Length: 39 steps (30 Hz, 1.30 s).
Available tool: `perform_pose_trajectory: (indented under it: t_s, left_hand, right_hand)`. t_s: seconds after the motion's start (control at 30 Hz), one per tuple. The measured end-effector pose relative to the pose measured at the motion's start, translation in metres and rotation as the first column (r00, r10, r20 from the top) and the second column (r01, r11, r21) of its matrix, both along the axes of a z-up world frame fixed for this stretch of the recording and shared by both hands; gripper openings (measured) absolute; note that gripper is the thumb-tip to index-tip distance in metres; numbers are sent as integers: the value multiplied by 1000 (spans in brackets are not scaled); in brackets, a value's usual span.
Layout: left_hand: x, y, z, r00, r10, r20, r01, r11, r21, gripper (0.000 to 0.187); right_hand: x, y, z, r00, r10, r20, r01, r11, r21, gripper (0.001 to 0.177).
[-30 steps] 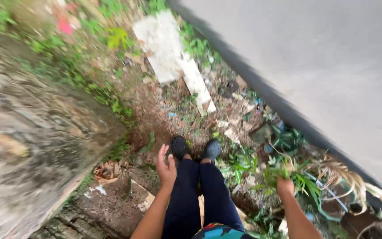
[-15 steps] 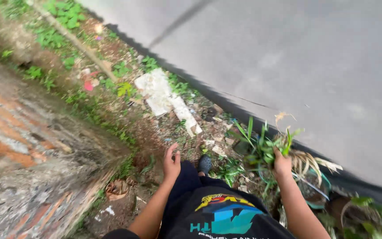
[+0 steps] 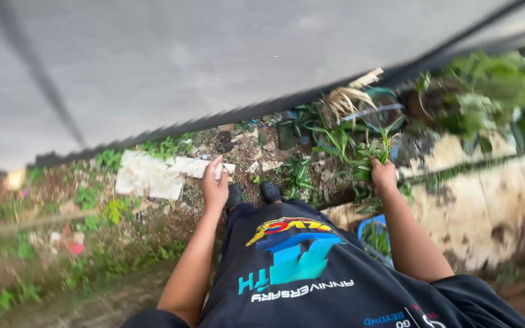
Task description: The recorder is weeding and cleaning a garden area, pulling weeds by hand and using a small scoop to collect debris.
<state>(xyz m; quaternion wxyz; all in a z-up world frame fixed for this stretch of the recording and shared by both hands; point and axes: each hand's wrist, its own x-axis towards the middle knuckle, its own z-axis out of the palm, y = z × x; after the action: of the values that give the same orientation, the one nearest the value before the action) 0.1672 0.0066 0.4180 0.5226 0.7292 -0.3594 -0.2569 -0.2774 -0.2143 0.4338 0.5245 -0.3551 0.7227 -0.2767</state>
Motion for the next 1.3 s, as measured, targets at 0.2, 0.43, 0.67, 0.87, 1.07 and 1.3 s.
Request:
perform_pose_trajectory:
  t_s: [0.2, 0.43, 0.67, 0.87, 1.07, 1.3]
  left_hand:
    - [67, -21, 30, 970, -241, 28, 241, 970, 9, 40]
    - [129, -42, 20, 895, -443, 46, 436, 892, 118, 42]
    - [101, -107, 3, 793, -609, 13, 600, 784, 155, 45]
    - [9, -162, 2, 671, -742, -16, 741, 668, 70, 43]
    - [-79, -186, 35, 536, -842, 60, 842, 539, 41, 43]
    - [-140, -215, 54, 488, -870, 74, 873, 488, -23, 41]
  right_hand:
    - [-66, 112, -85, 824, -246, -510, 133, 960, -248, 33]
    - [-77, 256, -153, 634, -617, -467, 548, 784, -292, 31]
    - [-38, 357, -96, 528, -642, -556, 651, 726, -220, 30]
    - [-45, 403, -77, 373, -665, -647, 706, 656, -267, 30]
    - [-77, 427, -78, 181, -680, -711, 633, 634, -444, 28]
    - [-122, 383, -92, 429, -765, -480, 727, 608, -320, 36]
